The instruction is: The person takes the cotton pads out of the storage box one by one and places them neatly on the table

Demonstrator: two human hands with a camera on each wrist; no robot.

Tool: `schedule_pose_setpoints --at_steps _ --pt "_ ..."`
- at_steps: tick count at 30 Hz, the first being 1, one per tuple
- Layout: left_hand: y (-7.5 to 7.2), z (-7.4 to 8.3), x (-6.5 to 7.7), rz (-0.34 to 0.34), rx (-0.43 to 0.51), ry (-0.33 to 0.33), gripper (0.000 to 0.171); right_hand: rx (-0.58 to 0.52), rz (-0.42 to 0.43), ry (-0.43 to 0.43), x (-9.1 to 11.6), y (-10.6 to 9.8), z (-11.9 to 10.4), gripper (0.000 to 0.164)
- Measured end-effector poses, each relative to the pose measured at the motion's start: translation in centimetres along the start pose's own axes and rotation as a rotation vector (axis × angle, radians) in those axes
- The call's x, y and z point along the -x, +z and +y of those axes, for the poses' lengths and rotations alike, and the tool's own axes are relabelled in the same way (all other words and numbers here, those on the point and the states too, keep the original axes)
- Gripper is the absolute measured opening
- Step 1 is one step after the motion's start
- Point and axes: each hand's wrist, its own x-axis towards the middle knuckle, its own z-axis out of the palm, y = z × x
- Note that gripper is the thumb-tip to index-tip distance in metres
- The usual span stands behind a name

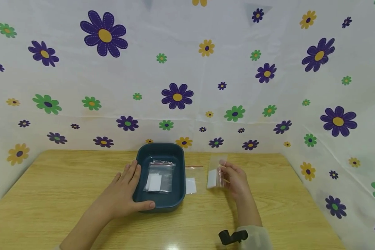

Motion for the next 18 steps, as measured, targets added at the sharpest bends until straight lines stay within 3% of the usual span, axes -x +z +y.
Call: schedule_pose_setpoints --at_steps 18 --pt "-0.1 0.2 0.1 0.000 -0.006 -0.007 0.131 0.017 0.008 0.016 -0.7 -0.3 1.5 0.035"
